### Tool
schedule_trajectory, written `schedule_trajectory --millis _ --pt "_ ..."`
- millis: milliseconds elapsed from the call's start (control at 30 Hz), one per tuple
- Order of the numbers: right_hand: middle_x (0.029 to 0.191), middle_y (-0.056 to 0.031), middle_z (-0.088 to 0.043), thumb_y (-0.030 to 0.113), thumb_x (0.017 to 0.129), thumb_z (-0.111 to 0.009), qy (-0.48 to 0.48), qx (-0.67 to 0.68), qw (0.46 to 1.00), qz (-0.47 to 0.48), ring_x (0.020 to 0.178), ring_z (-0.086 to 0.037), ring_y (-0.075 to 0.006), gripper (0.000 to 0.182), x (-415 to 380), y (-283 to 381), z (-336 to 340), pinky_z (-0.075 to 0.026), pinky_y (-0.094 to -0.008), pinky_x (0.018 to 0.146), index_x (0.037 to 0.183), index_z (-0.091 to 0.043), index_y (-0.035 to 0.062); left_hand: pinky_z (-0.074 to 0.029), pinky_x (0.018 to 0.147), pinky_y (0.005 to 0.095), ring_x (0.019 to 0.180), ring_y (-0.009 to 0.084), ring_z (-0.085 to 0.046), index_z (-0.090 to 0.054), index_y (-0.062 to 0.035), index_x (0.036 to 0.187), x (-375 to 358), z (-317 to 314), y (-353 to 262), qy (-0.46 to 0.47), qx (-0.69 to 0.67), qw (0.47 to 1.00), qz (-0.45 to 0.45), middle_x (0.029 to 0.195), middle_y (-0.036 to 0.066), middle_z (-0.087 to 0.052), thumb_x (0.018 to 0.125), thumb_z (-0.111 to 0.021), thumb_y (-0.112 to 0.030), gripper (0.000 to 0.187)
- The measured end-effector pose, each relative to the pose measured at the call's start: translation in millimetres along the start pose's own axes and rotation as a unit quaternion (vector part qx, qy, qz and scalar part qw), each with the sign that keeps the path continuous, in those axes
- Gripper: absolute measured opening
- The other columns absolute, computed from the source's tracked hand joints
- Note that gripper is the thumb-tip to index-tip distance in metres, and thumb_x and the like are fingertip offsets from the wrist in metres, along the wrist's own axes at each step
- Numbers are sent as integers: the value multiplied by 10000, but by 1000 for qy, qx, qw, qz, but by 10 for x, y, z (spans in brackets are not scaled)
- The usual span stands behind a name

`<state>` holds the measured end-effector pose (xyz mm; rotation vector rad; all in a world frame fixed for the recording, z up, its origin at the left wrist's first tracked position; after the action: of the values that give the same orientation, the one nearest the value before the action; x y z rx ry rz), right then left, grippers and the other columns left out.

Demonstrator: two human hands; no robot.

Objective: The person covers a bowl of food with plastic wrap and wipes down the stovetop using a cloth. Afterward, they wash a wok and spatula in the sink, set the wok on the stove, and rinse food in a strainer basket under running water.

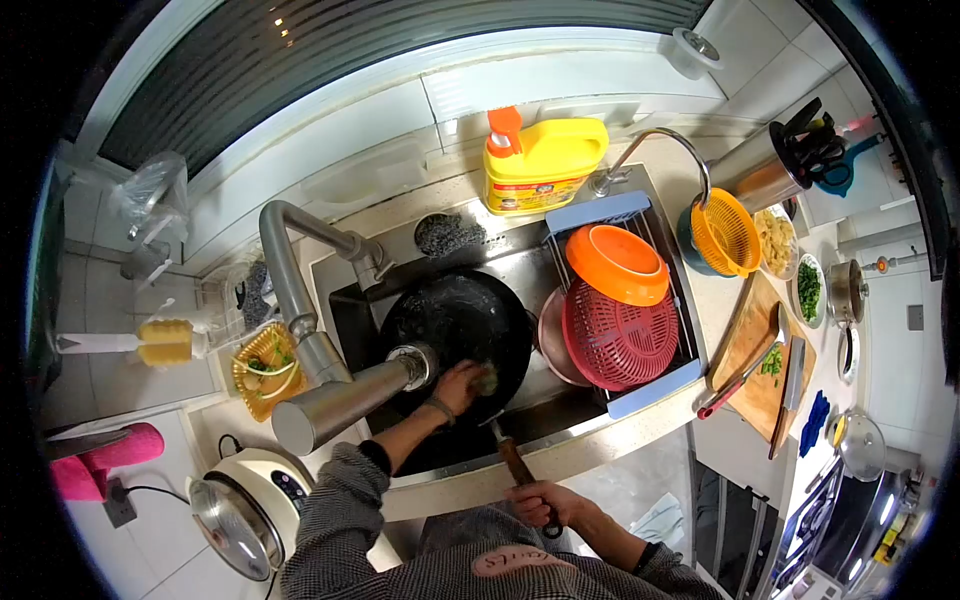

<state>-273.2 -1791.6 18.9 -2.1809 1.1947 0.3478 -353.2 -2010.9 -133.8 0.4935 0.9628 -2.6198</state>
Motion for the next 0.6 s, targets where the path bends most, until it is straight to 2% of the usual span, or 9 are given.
schedule_trajectory --millis 67,133,167,200,267,333,400,467,600 --pt "466 88 -267 268 939 -434 -137 -76 987 23 357 -245 -42 416 19 21 134 -195 -204 333 548 -327 178 -405 925 445 1154 318 -445 -485 -184 1256 182 82 -127 -18 -58 997 -40 1314 175 -396 725 -564 18 574" --pt "468 87 -268 277 936 -439 -164 -86 982 32 359 -243 -45 421 40 16 158 -194 -209 335 543 -323 182 -372 986 408 1165 342 -448 -584 -150 1147 580 179 80 -99 -71 992 -26 1307 144 -447 859 -458 -64 325" --pt "471 87 -269 286 933 -444 -189 -98 976 40 361 -241 -49 426 30 44 195 -193 -213 337 538 -320 187 -377 971 423 1132 336 -469 -599 -148 1128 733 138 444 -139 -229 962 51 1253 152 -490 860 -472 -75 305" --pt "471 87 -269 286 933 -444 -190 -98 976 40 361 -241 -49 426 17 56 197 -193 -213 337 538 -320 187 -380 966 427 1116 335 -478 -605 -147 1119 802 -16 813 -207 -423 878 -91 1236 152 -499 865 -469 -85 295" --pt "464 84 -270 293 930 -446 -141 -77 987 28 359 -244 -47 422 9 32 122 -191 -219 336 538 -331 188 -382 962 432 1099 334 -486 -612 -145 1111 617 -144 1113 -261 -586 734 -224 1218 151 -509 870 -465 -94 286" --pt "459 79 -270 292 929 -447 -94 -70 993 25 358 -247 -48 424 21 34 118 -191 -221 336 534 -333 186 -371 988 421 1116 311 -472 -498 -118 1207 363 -50 738 -160 -389 900 -111 1257 129 -459 900 -453 -139 311" --pt "454 74 -270 291 928 -447 -44 -62 997 26 357 -250 -50 426 44 43 26 -191 -223 336 531 -334 185 -360 1014 409 1132 287 -458 -384 -91 1303 89 111 414 -42 -155 987 10 1296 107 -409 930 -442 -184 389" --pt "447 68 -269 287 931 -441 -76 -69 995 19 353 -255 -49 433 34 45 4 -192 -221 335 526 -328 185 -354 1027 404 1140 275 -451 -327 -77 1352 95 -54 400 20 -32 997 70 1316 95 -384 945 -436 -206 441" --pt "450 67 -269 289 934 -439 -116 -67 991 19 352 -247 -54 439 46 23 45 -197 -224 338 525 -317 184 -354 1018 409 1142 278 -445 -357 -81 1335 543 -54 590 -86 -162 978 97 1324 91 -383 937 -455 -208 429"
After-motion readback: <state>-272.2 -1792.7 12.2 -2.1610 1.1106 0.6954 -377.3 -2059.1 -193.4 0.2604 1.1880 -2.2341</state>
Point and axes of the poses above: each hand's wrist, its own x-axis towards the middle knuckle, its own z-axis out of the back of the hand, y = z × x, the point moved 8 cm from there along x, towards the middle knuckle
